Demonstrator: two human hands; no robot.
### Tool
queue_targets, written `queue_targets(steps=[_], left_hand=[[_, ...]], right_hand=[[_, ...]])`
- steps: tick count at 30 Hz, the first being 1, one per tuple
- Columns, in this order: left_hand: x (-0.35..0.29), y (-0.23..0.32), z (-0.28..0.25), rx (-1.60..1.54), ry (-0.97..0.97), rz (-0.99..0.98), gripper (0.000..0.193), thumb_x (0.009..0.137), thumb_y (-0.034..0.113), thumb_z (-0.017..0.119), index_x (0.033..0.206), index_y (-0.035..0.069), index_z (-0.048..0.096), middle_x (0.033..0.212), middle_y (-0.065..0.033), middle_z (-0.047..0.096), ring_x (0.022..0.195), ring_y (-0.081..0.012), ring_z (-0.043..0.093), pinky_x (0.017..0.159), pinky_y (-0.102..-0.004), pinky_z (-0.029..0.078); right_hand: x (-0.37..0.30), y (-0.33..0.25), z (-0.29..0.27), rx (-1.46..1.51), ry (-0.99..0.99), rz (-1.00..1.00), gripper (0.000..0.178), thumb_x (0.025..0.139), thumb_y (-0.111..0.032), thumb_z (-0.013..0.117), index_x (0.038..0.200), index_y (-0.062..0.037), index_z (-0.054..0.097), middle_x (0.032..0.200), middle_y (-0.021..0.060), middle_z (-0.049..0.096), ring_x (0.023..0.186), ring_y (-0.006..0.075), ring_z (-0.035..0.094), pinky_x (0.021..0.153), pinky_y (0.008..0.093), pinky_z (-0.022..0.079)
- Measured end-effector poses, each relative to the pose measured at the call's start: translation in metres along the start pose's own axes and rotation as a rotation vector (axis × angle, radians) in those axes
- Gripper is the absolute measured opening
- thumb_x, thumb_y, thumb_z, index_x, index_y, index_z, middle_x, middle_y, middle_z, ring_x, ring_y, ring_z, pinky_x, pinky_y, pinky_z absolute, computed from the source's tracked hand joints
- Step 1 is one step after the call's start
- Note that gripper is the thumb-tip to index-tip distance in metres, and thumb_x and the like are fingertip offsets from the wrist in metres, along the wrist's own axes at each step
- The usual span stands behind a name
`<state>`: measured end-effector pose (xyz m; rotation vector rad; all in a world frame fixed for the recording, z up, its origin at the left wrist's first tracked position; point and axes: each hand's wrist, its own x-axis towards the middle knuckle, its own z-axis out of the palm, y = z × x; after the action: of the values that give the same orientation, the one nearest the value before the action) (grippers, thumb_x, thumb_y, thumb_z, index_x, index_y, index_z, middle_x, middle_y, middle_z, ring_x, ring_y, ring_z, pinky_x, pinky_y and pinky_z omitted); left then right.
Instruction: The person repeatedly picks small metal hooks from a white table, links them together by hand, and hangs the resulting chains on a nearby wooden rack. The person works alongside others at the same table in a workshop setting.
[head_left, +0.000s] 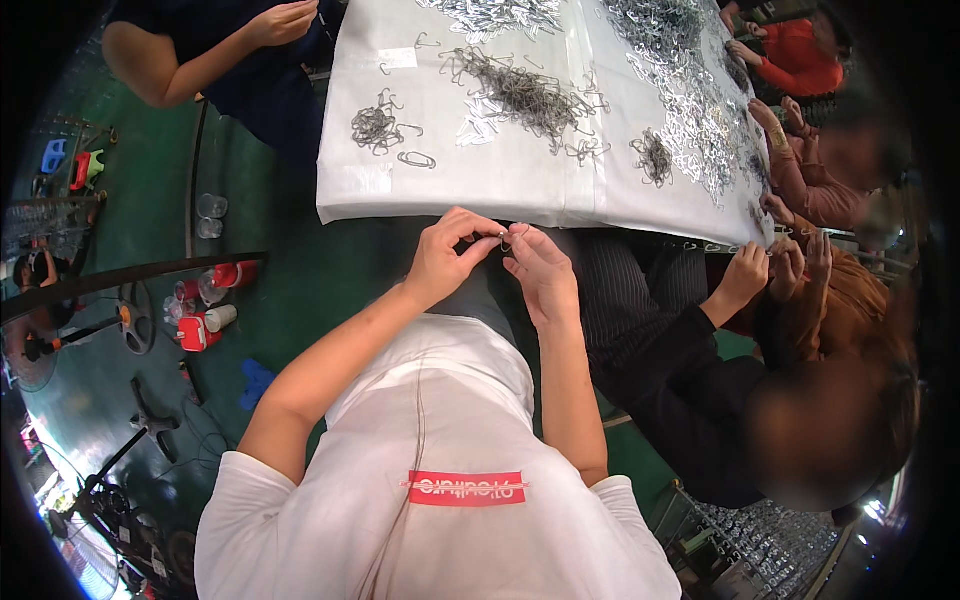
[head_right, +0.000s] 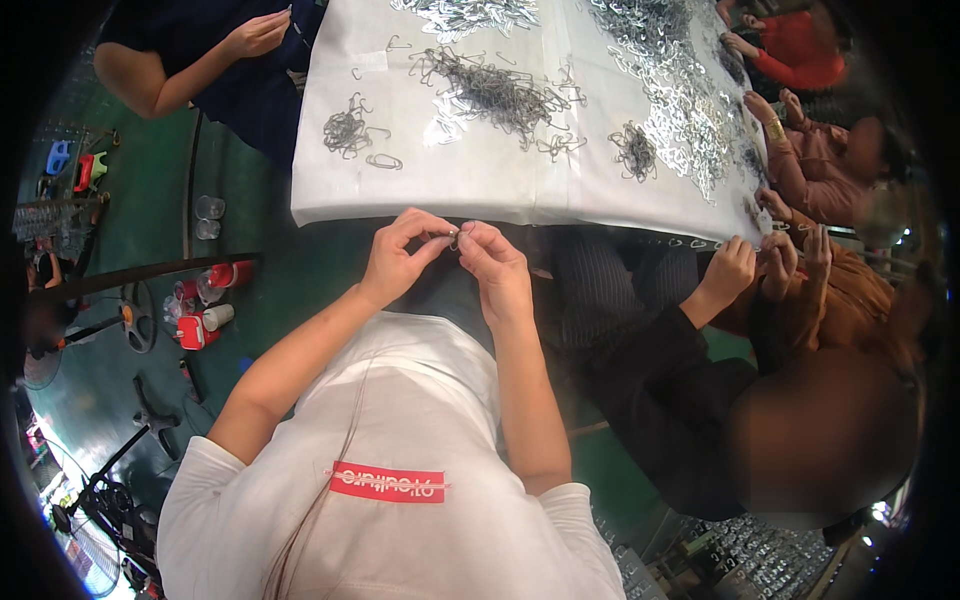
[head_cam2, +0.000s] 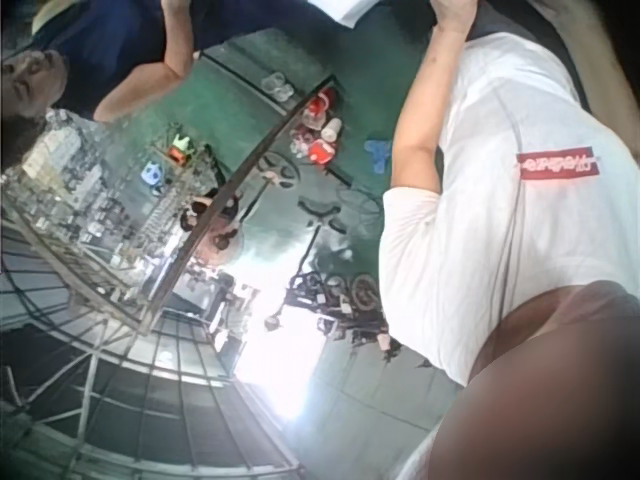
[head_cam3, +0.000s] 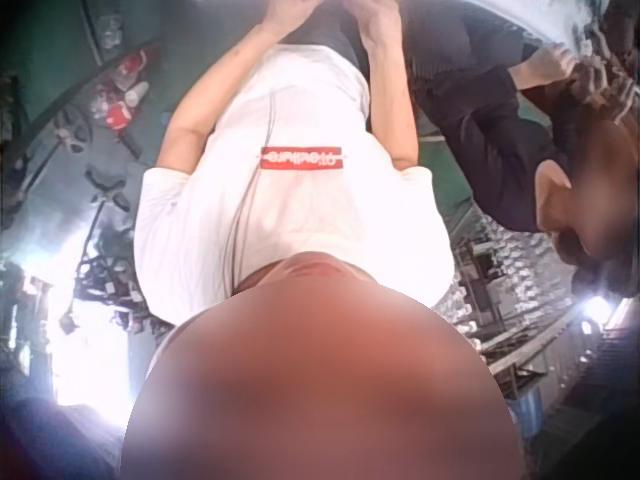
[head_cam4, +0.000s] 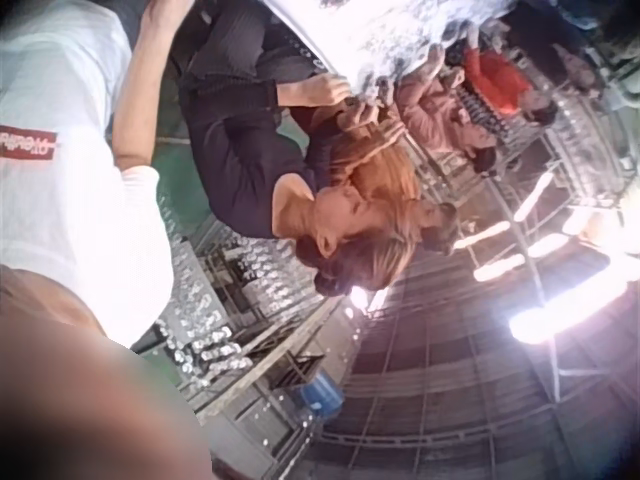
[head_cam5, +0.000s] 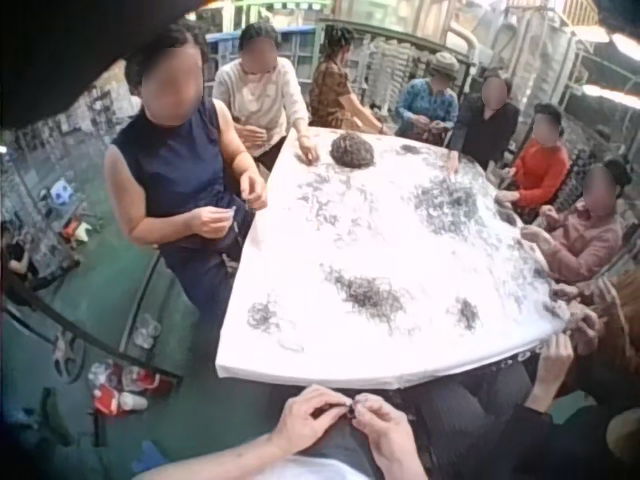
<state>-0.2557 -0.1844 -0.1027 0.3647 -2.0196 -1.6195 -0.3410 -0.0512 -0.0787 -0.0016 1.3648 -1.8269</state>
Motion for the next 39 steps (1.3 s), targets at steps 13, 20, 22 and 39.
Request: queue_targets(steps=[13,20,22,39], left_hand=[[0.003,-0.003,0.013,0.017,0.009,0.078,0.023,0.075,-0.001,0.068,0.097,0.006,0.067,0.091,-0.0062,0.065,0.085,-0.0196,0.058,0.075,-0.0287,0.047],[0.083,-0.084,-0.006,0.573,0.117,0.094,0.012,0.078,0.010,0.067,0.089,0.006,0.067,0.089,-0.0066,0.062,0.087,-0.0267,0.055,0.077,-0.0366,0.044],[0.100,-0.101,0.001,0.663,0.122,0.092,0.013,0.077,0.011,0.068,0.089,0.007,0.066,0.087,-0.0054,0.062,0.086,-0.0265,0.054,0.076,-0.0370,0.043],[0.056,-0.006,0.011,-0.265,-0.138,-0.533,0.018,0.083,0.011,0.067,0.097,0.000,0.067,0.088,-0.0054,0.068,0.078,-0.0089,0.061,0.071,-0.0221,0.048]], right_hand=[[0.006,0.022,-0.001,-0.164,0.165,-0.496,0.009,0.076,0.006,0.068,0.081,-0.0016,0.065,0.110,0.0061,0.047,0.095,0.0126,0.050,0.078,0.0238,0.044],[0.007,0.020,-0.013,-0.183,0.146,-0.513,0.015,0.074,0.010,0.068,0.080,-0.0033,0.065,0.106,0.0057,0.047,0.093,0.0132,0.052,0.077,0.0244,0.047],[0.009,0.021,-0.016,-0.184,0.131,-0.526,0.015,0.073,0.010,0.069,0.080,-0.0036,0.065,0.105,0.0056,0.048,0.094,0.0136,0.052,0.077,0.0246,0.047],[0.012,0.031,-0.017,-0.376,0.161,-0.580,0.009,0.074,0.000,0.072,0.081,-0.0037,0.068,0.099,0.0041,0.052,0.085,0.0115,0.054,0.069,0.0227,0.045]])
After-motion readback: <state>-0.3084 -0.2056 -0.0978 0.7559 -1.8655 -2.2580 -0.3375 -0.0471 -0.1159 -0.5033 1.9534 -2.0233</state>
